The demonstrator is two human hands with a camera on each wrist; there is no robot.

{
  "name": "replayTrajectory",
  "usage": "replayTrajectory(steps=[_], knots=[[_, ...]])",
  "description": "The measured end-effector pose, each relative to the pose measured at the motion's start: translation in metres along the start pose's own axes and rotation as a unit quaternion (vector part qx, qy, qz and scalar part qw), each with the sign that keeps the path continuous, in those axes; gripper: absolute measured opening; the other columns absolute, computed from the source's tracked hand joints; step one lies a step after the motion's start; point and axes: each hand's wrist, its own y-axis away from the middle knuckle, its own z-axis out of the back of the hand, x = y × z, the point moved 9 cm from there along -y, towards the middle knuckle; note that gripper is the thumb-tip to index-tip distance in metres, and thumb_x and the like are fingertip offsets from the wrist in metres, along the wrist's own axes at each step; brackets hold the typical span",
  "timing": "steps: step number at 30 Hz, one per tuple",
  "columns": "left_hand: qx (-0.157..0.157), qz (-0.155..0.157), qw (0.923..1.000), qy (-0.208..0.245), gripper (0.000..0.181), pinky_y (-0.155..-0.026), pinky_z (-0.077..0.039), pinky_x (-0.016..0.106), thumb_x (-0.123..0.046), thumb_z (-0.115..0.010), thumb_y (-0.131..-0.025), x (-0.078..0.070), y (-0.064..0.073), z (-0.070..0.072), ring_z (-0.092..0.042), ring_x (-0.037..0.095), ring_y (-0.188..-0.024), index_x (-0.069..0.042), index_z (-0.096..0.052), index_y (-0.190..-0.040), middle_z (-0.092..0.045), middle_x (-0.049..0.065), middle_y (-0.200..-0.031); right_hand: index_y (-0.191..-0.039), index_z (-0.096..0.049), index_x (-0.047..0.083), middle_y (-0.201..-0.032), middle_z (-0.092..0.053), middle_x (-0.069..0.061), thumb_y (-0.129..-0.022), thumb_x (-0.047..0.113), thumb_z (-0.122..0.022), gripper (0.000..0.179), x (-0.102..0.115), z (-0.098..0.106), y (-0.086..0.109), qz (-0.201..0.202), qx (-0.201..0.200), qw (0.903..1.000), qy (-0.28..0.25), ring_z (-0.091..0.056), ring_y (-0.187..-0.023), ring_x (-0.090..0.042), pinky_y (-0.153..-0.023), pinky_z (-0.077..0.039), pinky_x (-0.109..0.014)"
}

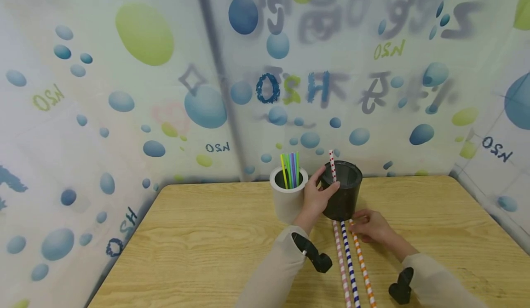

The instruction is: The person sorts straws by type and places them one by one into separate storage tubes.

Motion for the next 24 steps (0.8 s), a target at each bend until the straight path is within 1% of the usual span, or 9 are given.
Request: replayTrajectory(steps=[5, 10, 16, 24], knots=[[-0.001, 0.001, 1.0, -0.003, 0.055, -0.102, -0.032, 0.039, -0.012, -0.07, -0.081, 0.0002, 0.0002, 0.0001, -0.035, 0.022, -0.128, -0.014, -0.05, -0.132, -0.044, 0.003, -0.136, -0.112, -0.048, -0.013, -0.085, -0.059, -0.01, -0.077, 0.009, -0.072, 0.048, 0.0014, -0.0006, 0.001, 0.001, -0.005, 0.9999, 0.015, -0.057, -0.069, -0.017, -0.056, -0.051, -0.035], [0.001, -0.001, 1.0, -0.005, 0.055, -0.103, -0.032, 0.039, -0.012, -0.069, -0.082, -0.001, 0.0004, -0.0004, -0.035, 0.023, -0.128, -0.013, -0.049, -0.133, -0.043, 0.003, -0.137, -0.111, -0.05, -0.012, -0.084, -0.057, -0.011, -0.076, 0.009, -0.074, 0.047, 0.0004, 0.0001, 0.0002, -0.002, -0.015, 0.9997, 0.019, -0.055, -0.066, -0.017, -0.054, -0.051, -0.035], [-0.001, -0.003, 1.0, -0.004, 0.054, -0.103, -0.032, 0.04, -0.01, -0.068, -0.082, 0.0015, 0.0001, -0.0004, -0.035, 0.024, -0.128, -0.012, -0.049, -0.132, -0.043, 0.005, -0.137, -0.111, -0.05, -0.013, -0.082, -0.057, -0.009, -0.075, 0.007, -0.073, 0.047, -0.002, -0.0016, -0.0003, -0.015, -0.018, 0.9997, 0.012, -0.057, -0.065, -0.016, -0.054, -0.052, -0.034], [0.004, -0.007, 1.0, 0.002, 0.055, -0.103, -0.031, 0.041, -0.01, -0.068, -0.082, 0.0, 0.0014, -0.0007, -0.034, 0.025, -0.129, -0.012, -0.048, -0.133, -0.043, 0.005, -0.138, -0.11, -0.051, -0.012, -0.083, -0.058, -0.011, -0.076, 0.006, -0.072, 0.044, -0.0017, 0.0004, -0.0001, -0.026, -0.035, 0.9987, 0.027, -0.056, -0.064, -0.017, -0.054, -0.052, -0.033]])
